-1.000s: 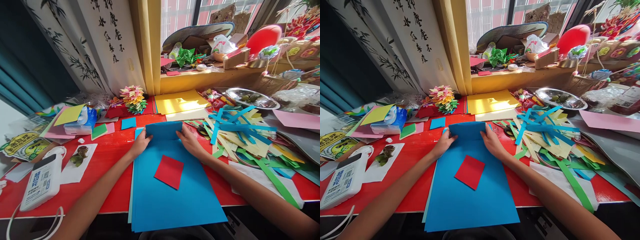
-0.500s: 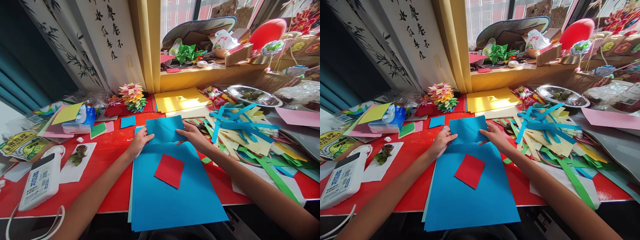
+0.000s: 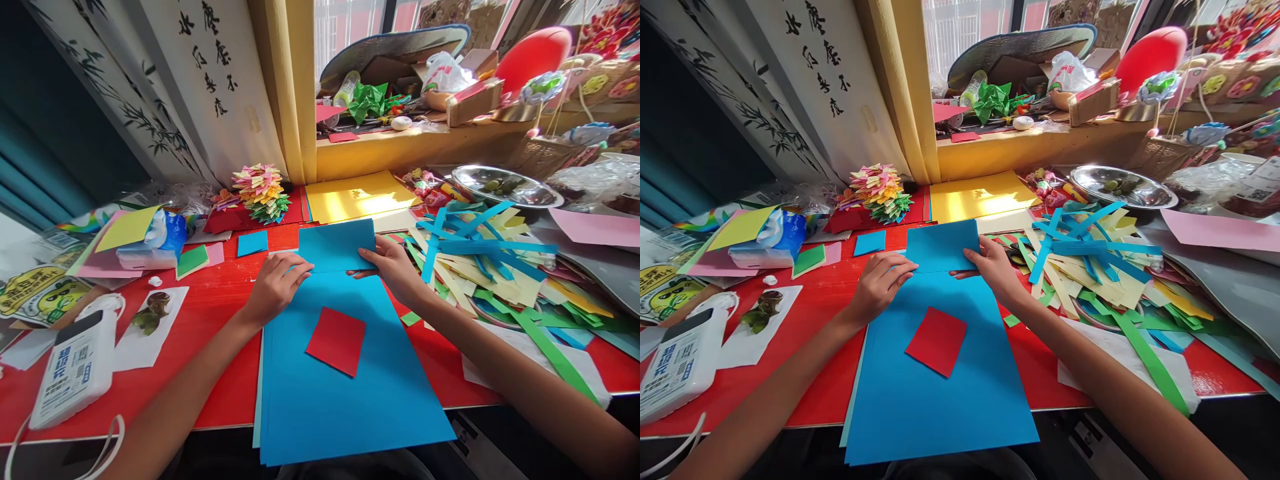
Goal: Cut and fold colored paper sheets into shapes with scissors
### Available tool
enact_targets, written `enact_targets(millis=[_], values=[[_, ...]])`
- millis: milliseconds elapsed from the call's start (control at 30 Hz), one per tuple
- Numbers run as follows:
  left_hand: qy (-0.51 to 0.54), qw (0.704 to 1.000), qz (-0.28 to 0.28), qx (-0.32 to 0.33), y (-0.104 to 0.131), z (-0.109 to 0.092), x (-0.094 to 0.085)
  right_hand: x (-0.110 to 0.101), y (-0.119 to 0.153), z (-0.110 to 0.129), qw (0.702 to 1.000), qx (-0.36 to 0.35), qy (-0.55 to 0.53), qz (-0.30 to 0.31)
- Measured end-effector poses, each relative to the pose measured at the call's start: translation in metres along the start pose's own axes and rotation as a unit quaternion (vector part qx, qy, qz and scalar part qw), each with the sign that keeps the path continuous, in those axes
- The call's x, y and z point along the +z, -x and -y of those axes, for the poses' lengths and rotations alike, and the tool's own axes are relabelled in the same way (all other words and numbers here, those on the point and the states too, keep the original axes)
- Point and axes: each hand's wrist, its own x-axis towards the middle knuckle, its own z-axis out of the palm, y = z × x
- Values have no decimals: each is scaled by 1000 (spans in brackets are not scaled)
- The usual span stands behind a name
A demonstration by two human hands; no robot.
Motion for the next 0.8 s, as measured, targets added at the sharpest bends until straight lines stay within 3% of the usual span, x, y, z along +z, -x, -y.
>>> enact_targets(millis=[167,300,467,567,700,800], values=[[-26,998,39,34,2,1,-1,-1,2,0,1000,-5,-3,12],[-35,997,40,55,4,2,-2,-1,3,0,1000,-7,-2,14],[-19,997,71,39,6,4,-2,-3,3,0,1000,-27,5,5],[-70,995,64,34,5,6,-2,-6,2,0,999,-46,15,-12],[-150,988,29,-14,2,10,1,-10,-2,-2,997,-60,25,-35],[-118,989,26,-81,-1,11,2,-12,-3,-4,997,-61,30,-49]])
